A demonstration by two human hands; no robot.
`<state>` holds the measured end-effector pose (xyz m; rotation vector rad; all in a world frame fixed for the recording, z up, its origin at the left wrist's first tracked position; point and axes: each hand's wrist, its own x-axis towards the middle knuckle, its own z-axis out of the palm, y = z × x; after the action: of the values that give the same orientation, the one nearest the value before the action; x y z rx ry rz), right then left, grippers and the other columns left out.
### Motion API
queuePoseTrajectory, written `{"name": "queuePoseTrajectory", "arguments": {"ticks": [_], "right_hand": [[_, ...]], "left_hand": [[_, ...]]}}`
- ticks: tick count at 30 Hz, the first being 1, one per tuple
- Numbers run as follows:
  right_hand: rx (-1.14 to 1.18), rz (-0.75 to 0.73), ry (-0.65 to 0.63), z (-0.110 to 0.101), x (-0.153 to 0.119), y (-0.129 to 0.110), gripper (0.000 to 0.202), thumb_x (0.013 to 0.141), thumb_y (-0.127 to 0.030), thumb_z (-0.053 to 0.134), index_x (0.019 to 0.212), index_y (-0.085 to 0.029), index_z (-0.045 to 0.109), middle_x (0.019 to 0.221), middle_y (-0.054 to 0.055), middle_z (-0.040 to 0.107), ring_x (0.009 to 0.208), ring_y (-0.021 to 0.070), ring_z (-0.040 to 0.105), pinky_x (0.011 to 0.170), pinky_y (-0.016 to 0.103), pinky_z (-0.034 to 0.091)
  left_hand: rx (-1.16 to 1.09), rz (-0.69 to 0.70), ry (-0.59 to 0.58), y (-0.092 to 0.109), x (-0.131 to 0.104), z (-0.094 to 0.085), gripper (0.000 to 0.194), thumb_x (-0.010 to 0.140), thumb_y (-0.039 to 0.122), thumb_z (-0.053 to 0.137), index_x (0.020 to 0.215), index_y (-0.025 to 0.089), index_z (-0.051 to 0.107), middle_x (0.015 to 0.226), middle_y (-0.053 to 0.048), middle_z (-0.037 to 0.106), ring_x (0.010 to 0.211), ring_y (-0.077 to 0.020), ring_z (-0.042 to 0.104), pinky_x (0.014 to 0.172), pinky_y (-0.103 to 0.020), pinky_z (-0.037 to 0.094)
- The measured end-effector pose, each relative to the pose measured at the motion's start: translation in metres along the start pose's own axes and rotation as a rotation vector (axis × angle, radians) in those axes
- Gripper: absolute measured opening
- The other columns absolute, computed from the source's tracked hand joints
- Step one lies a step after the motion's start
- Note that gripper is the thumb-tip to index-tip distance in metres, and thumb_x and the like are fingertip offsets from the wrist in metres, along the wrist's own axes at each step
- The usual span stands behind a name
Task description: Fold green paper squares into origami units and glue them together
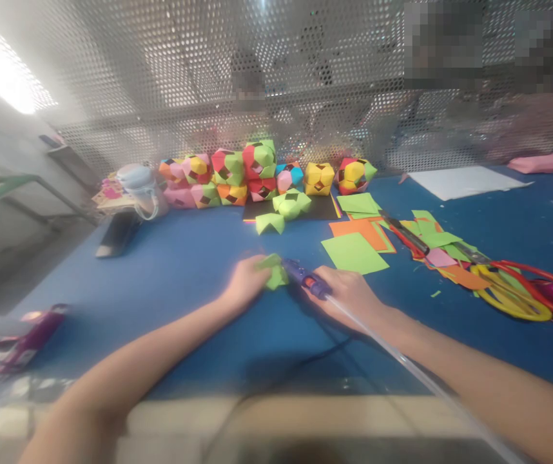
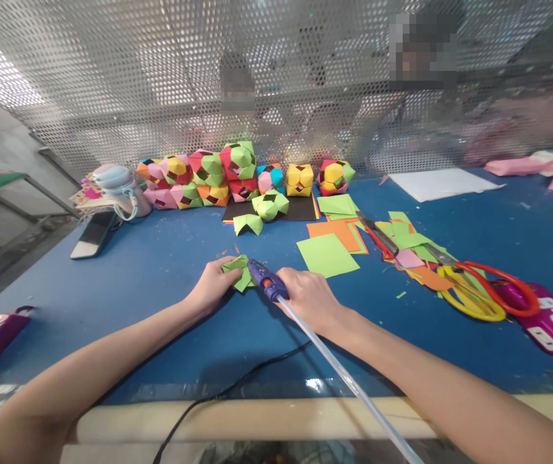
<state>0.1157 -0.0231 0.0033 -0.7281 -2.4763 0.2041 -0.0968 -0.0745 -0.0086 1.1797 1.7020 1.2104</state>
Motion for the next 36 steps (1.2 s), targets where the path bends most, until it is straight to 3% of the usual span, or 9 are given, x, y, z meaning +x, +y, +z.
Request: {"name": "queuePoseTrajectory", "arguments": {"ticks": [7, 13, 36], "right_hand": [[0.150, 0.031, 0.033, -0.002, 0.001, -0.005, 0.012, 0.084, -0.031, 0.051, 0.084, -0.020, 0.055, 0.073, 0.002, 0.064, 0.060, 0.0144, 0.060, 0.054, 0.022, 0.038], [0.102, -0.013, -0.010, 0.006, 0.001, -0.002, 0.011, 0.080, -0.028, 0.056, 0.088, -0.020, 0.055, 0.078, 0.003, 0.065, 0.063, 0.0153, 0.061, 0.056, 0.023, 0.038], [0.051, -0.026, 0.020, 0.005, -0.001, -0.002, 0.010, 0.081, -0.027, 0.056, 0.087, -0.018, 0.055, 0.075, 0.002, 0.064, 0.062, 0.0154, 0.061, 0.055, 0.023, 0.037]], "left_hand": [[0.033, 0.014, 0.005, -0.001, 0.001, -0.001, 0.022, 0.068, 0.016, 0.054, 0.085, 0.014, 0.067, 0.068, -0.001, 0.063, 0.056, -0.0097, 0.052, 0.052, -0.020, 0.040], [0.077, 0.037, 0.007, 0.002, -0.002, 0.001, 0.019, 0.067, 0.019, 0.055, 0.081, 0.014, 0.067, 0.067, 0.000, 0.062, 0.057, -0.0103, 0.052, 0.054, -0.020, 0.041], [0.162, 0.073, 0.042, 0.002, -0.005, 0.003, 0.023, 0.070, 0.018, 0.051, 0.087, 0.014, 0.067, 0.073, -0.001, 0.065, 0.061, -0.0113, 0.054, 0.057, -0.021, 0.042]]}}
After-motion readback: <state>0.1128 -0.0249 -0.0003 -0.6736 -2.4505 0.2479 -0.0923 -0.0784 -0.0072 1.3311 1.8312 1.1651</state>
